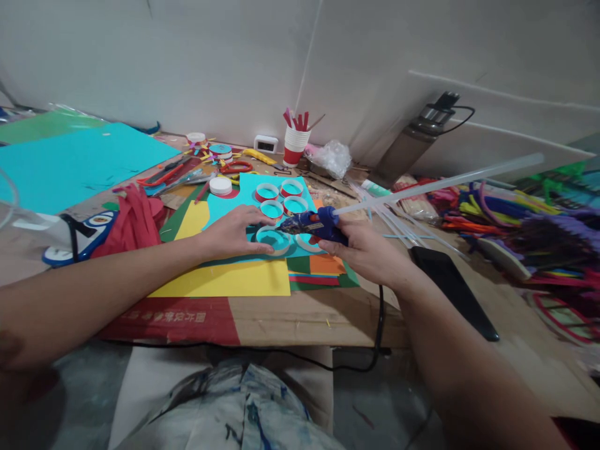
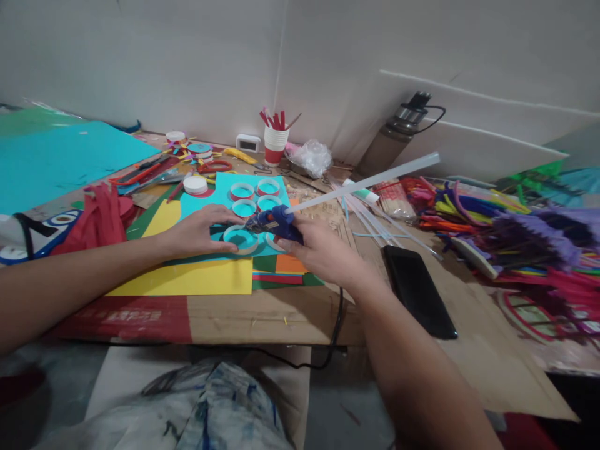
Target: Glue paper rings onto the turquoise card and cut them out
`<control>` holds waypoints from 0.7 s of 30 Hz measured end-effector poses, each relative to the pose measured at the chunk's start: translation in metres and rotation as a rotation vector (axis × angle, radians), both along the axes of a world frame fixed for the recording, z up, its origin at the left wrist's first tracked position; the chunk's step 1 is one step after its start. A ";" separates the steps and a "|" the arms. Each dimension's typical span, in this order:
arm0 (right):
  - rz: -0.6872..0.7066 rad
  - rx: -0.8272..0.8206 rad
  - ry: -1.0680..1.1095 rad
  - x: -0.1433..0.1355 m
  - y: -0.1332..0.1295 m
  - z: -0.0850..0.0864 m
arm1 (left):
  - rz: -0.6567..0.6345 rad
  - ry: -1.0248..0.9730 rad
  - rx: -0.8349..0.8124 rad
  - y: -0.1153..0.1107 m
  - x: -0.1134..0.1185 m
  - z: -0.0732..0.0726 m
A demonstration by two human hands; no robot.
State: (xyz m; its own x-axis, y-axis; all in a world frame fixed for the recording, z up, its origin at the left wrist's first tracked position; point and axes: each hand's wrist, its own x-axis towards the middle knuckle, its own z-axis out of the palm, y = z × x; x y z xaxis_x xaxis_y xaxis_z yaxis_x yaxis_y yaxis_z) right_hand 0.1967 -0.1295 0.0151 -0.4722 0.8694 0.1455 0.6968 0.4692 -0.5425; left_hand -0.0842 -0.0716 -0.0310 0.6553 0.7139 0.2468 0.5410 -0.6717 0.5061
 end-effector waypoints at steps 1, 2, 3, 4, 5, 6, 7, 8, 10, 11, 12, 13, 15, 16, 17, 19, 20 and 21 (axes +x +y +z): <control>0.001 0.004 -0.004 0.000 0.000 0.000 | 0.006 0.000 -0.005 0.000 0.000 0.000; 0.002 0.007 -0.005 0.000 0.000 0.000 | 0.009 0.001 -0.011 0.000 0.001 0.000; 0.003 0.008 -0.004 0.000 0.000 0.000 | 0.010 0.000 -0.015 0.000 0.001 0.000; 0.004 0.009 -0.003 0.000 0.000 0.000 | 0.010 -0.001 -0.016 0.001 0.001 0.000; 0.005 0.009 0.000 -0.001 0.000 0.000 | 0.010 -0.001 -0.016 0.001 0.001 -0.001; 0.006 0.009 0.002 -0.001 0.000 0.000 | 0.010 -0.002 -0.013 0.001 0.001 -0.001; 0.004 0.007 0.001 -0.001 0.000 0.000 | 0.011 0.000 -0.010 0.001 0.001 -0.001; 0.000 0.007 -0.001 -0.002 0.000 0.000 | 0.011 0.002 -0.007 0.001 0.001 -0.002; -0.010 0.009 -0.008 -0.002 0.000 0.000 | 0.010 0.010 -0.006 0.001 0.000 -0.002; -0.014 0.009 -0.014 -0.002 0.000 0.000 | 0.007 0.012 -0.006 0.001 0.000 -0.002; -0.017 0.010 -0.019 -0.003 0.000 0.000 | 0.004 0.013 -0.006 0.002 0.000 -0.002; -0.018 0.009 -0.022 -0.003 0.000 0.000 | 0.001 0.011 -0.006 0.002 0.000 -0.002; -0.022 0.009 -0.024 -0.003 0.000 0.000 | -0.002 0.008 -0.007 0.002 0.000 -0.002; -0.026 0.009 -0.025 -0.004 0.000 0.000 | 0.000 0.009 -0.008 0.002 0.000 -0.002; -0.029 0.009 -0.025 -0.004 0.000 0.000 | 0.002 0.014 -0.011 0.002 0.000 -0.002; -0.029 0.003 -0.027 -0.004 0.000 0.000 | 0.007 0.028 -0.016 0.001 0.000 -0.002; -0.029 0.001 -0.027 -0.004 0.000 0.001 | 0.009 0.034 -0.016 0.001 0.000 -0.002; -0.029 -0.002 -0.028 -0.004 0.000 0.001 | 0.013 0.038 -0.016 0.002 0.000 -0.002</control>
State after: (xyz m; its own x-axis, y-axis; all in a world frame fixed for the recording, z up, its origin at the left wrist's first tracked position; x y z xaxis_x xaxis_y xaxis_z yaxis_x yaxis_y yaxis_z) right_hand 0.1925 -0.1296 0.0160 -0.4509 0.8829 0.1310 0.7247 0.4478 -0.5237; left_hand -0.0840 -0.0700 -0.0335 0.6546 0.7260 0.2106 0.5689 -0.6566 0.4952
